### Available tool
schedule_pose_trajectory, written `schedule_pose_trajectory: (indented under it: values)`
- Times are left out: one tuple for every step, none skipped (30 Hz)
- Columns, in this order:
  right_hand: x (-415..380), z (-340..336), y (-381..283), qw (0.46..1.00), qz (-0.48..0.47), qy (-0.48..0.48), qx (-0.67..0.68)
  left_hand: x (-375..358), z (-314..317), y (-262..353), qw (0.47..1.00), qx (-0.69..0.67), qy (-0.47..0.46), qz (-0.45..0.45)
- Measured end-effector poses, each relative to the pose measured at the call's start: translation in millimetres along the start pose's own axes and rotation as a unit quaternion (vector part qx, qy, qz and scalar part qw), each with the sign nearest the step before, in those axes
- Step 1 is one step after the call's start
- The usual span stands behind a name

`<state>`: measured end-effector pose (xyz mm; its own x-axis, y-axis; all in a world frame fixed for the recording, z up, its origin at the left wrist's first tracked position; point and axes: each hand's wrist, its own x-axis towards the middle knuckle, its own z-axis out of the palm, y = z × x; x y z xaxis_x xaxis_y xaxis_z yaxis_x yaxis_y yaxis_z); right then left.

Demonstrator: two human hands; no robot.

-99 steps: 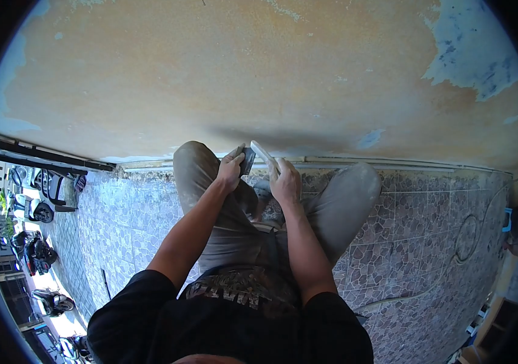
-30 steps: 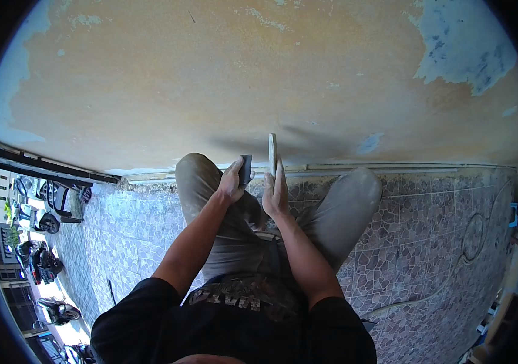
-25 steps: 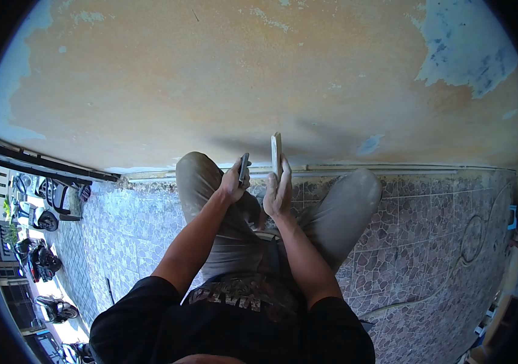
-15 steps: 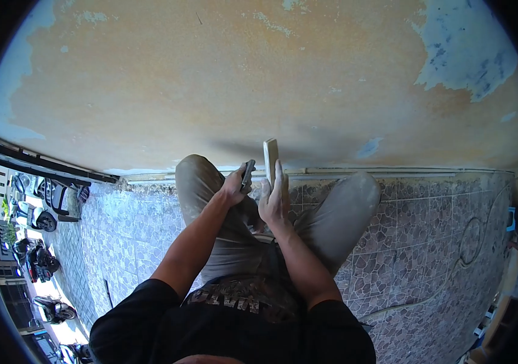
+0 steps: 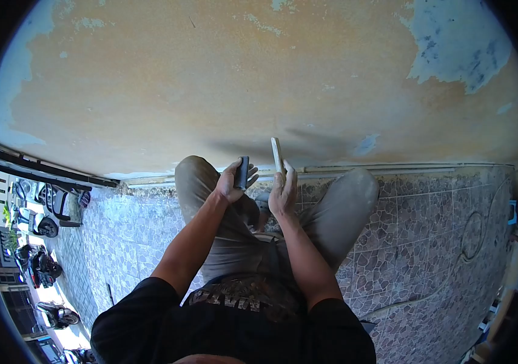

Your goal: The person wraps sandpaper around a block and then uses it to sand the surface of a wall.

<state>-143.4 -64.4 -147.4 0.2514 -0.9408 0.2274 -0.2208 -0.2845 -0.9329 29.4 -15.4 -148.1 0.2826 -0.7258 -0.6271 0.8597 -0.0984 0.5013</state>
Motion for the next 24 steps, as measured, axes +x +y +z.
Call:
schedule_pose_trajectory:
  values:
    - [0.2,-1.4,-9.4,1.0,-0.027,-0.004,-0.011,-0.8,5.1,3.0,1.0,-0.003,-0.002,0.002]
    - [1.0,-4.5,-18.2,0.996,-0.082,-0.01,-0.017,-1.8,6.9,8.3,0.999,-0.025,-0.028,0.013]
    - [0.7,-8.0,-27.0,0.996,-0.082,-0.014,-0.015,-2.5,4.7,13.8,0.997,-0.046,-0.052,0.023]
    - [-0.2,-11.1,-35.1,0.987,-0.156,-0.008,-0.024,7.7,-5.9,15.9,0.996,-0.017,-0.08,0.041]
    - [-1.7,-12.5,-40.2,0.973,-0.229,-0.001,-0.032,12.9,-17.8,11.3,0.996,-0.017,-0.076,0.043]
    - [-5.2,-14.8,-42.9,0.965,-0.258,0.006,-0.043,9.4,-18.3,10.3,0.996,0.028,-0.049,0.071]
    - [-6.9,-13.7,-46.2,0.965,-0.259,0.006,-0.039,6.7,-17.3,12.1,0.992,0.072,-0.022,0.1]
    - [-9.5,-13.0,-49.7,0.953,-0.294,0.046,-0.048,15.4,-27.8,11.5,0.995,0.054,-0.047,0.075]
    - [-12.9,-12.5,-52.0,0.939,-0.328,0.087,-0.059,9.7,-23.8,14.8,0.995,0.055,-0.045,0.075]
    - [-18.9,-8.3,-44.8,0.937,-0.327,0.091,-0.085,-0.6,-14.5,18.3,0.996,-0.013,-0.08,0.045]
    - [-26.2,4.1,-31.7,0.948,-0.294,0.066,-0.099,-8.8,-7.1,18.0,0.99,-0.083,-0.113,0.013]
    - [-28.6,6.4,-29.4,0.965,-0.172,-0.131,-0.148,-9.5,-5.8,18.3,0.983,-0.079,-0.162,-0.009]
    - [-26.4,8.2,-26.8,0.929,-0.044,-0.315,-0.19,-11.3,-5.7,13.4,0.983,-0.08,-0.168,-0.013]
    - [-32.3,17.6,-13.2,0.935,-0.047,-0.292,-0.195,-13.1,-4.9,10.8,0.989,-0.057,-0.138,-0.004]
    - [-27.4,16.1,-19.6,0.938,-0.053,-0.282,-0.196,-11.8,-3.9,14.3,0.994,-0.029,-0.108,0.009]
    - [-21.1,11.0,-37.1,0.961,-0.092,-0.21,-0.155,-9.2,-2.7,17.1,0.99,-0.04,-0.137,0.008]
    - [-18.4,6.8,-51.9,0.975,-0.128,-0.144,-0.111,-5.1,-3.3,19.2,0.99,-0.042,-0.137,0.014]
    - [-14.7,2.7,-58.2,0.983,-0.102,-0.117,-0.1,-4.2,-6.5,18.0,0.988,-0.067,-0.139,0.013]
    - [-10.9,3.3,-57.0,0.981,-0.187,-0.024,-0.039,-2.5,-9.4,16.3,0.986,-0.092,-0.142,0.012]
    - [-14.3,9.2,-40.2,0.966,-0.253,0.038,-0.042,-1.0,-11.6,13.2,0.987,-0.086,-0.136,0.021]
    - [-15.6,10.8,-39.0,0.943,-0.315,0.102,-0.046,-2.7,-12.2,14.0,0.987,-0.089,-0.131,0.019]
    - [-25.2,3.4,-39.2,0.965,-0.205,-0.055,-0.152,-4.9,-12.0,15.1,0.983,-0.096,-0.157,0.004]
    - [-21.6,0.8,-38.0,0.926,-0.04,-0.305,-0.221,-6.1,-9.2,16.1,0.977,-0.1,-0.187,-0.012]
    - [-29.9,8.3,-20.0,0.92,-0.004,-0.325,-0.219,0.8,-13.9,12.3,0.994,-0.038,-0.1,-0.026]
